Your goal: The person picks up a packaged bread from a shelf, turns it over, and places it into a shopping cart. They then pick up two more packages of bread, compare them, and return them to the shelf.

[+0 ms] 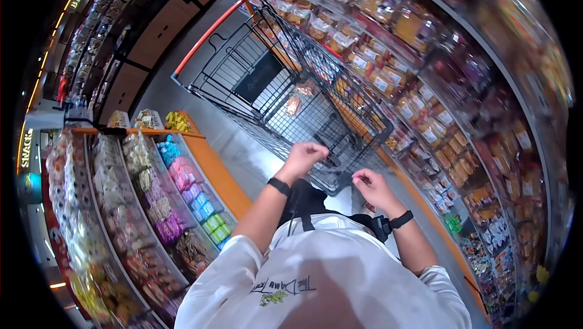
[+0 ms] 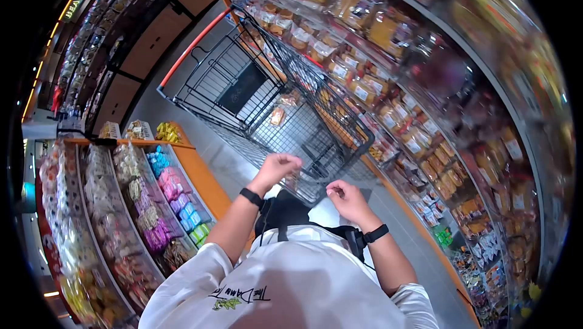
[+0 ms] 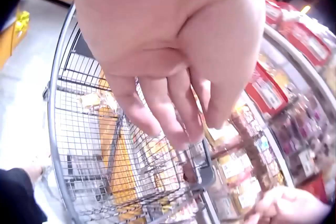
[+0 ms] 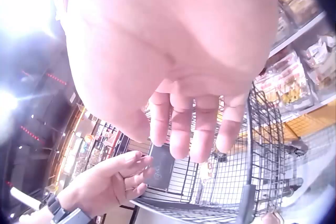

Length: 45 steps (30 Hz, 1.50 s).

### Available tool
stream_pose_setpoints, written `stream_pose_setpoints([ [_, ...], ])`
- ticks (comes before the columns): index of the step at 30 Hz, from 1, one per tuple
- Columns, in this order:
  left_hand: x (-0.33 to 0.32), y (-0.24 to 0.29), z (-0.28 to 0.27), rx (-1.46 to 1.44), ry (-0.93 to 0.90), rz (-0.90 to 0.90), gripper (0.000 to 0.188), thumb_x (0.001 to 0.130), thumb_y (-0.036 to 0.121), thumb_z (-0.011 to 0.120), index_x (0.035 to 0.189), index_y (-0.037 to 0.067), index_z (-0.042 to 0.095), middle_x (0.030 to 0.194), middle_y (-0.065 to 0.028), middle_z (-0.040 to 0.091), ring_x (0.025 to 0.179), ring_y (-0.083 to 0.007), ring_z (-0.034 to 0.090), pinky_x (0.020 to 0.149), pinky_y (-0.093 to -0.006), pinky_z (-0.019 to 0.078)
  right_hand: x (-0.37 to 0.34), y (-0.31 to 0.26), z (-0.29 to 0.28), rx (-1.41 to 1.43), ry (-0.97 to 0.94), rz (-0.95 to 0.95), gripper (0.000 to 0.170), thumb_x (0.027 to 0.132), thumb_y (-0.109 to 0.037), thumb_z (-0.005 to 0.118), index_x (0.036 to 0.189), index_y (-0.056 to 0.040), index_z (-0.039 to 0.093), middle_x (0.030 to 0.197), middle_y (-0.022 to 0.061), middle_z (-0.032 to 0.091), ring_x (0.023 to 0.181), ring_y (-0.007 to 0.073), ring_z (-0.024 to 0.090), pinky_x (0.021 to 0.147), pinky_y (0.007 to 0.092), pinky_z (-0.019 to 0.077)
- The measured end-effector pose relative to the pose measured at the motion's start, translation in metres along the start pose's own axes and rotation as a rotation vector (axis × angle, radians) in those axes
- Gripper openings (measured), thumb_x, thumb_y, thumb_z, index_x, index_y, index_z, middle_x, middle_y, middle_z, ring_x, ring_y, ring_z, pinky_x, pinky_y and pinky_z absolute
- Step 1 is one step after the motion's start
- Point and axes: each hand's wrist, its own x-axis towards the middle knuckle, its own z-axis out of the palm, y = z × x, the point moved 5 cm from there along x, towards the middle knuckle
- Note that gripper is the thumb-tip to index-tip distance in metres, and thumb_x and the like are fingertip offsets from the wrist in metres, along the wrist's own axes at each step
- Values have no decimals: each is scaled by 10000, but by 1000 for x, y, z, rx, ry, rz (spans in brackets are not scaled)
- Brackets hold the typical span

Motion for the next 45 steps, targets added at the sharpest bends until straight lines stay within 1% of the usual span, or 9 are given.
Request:
stream_pose_setpoints([
  [6, 211, -119, -159, -616, 556, -483, 291, 869, 296, 766, 924, 45, 629, 849, -64, 667, 712, -178, 667, 596, -318, 545, 92, -29, 67, 58, 124, 282, 170, 966, -143, 621, 1060, -2, 633, 834, 21, 660, 743, 101, 600, 683, 257, 494],
  [12, 331, -180, -209, 25, 573, -549, 516, 781, 402, 742, 1019, -44, 636, 823, -143, 651, 694, -273, 645, 616, -362, 514, 138, -44, 114, -251, 132, 395, 259, 942, -146, 631, 1156, -1, 636, 962, 142, 664, 859, 267, 662, 741, 332, 524],
  [19, 375, -232, -185, 712, 658, -460, 879, 684, 361, 811, 1406, 73, 399, 1341, -147, 467, 1235, -340, 475, 1071, -489, 383, 153, -25, 139, -229, 188, 642, 273, 917, -103, 641, 1165, 11, 642, 947, 152, 657, 849, 301, 667, 768, 336, 536],
  [24, 374, -234, -195, 693, 643, -705, 755, 684, 559, 779, 1219, 77, 552, 1235, -172, 547, 1194, -356, 518, 1048, -465, 403, 234, -19, 131, -271, 232, 494, 236, 927, -130, 644, 1105, 24, 655, 913, 159, 656, 850, 292, 658, 781, 342, 515],
  [29, 357, -251, -224, 284, 451, -949, 733, 727, 499, 752, 1246, 16, 565, 1116, -157, 635, 1057, -293, 604, 912, -396, 503, 369, 59, 115, -220, 290, 351, 253, 932, -152, 639, 1110, 26, 662, 953, 161, 695, 907, 272, 673, 825, 340, 524],
  [31, 339, -254, -221, -266, 598, -1065, 607, 735, 395, 785, 1174, 17, 603, 981, -140, 673, 849, -248, 674, 753, -384, 566, 431, 115, 121, -310, 234, 346, 340, 895, -190, 673, 1159, 23, 646, 1029, 166, 700, 965, 300, 687, 879, 371, 535],
  [33, 358, -323, -220, -827, 272, -869, 487, 795, 296, 748, 1166, 17, 598, 943, -83, 656, 771, -194, 649, 665, -341, 537, 496, 110, 132, -493, 211, 262, 415, 824, -132, 691, 1202, 13, 601, 1198, 193, 615, 1146, 359, 578, 993, 417, 465],
  [40, 321, -173, -236, -1059, 643, -589, 330, 885, 290, 683, 1137, 104, 577, 951, -35, 636, 808, -185, 650, 695, -379, 545, 582, 190, 200, -1206, 39, -17, 585, 786, -223, 701, 1319, -62, 522, 1216, 122, 617, 1190, 282, 561, 1157, 489, 245],
  [45, 279, -82, -211, -1130, 406, -583, 295, 900, 276, 708, 1150, 172, 591, 1006, 32, 624, 877, -93, 571, 713, -276, 458, 503, 130, 190, -872, -30, 518, 577, 782, -325, 747, 1271, -85, 558, 1182, 163, 641, 1202, 309, 573, 1136, 481, 271],
])
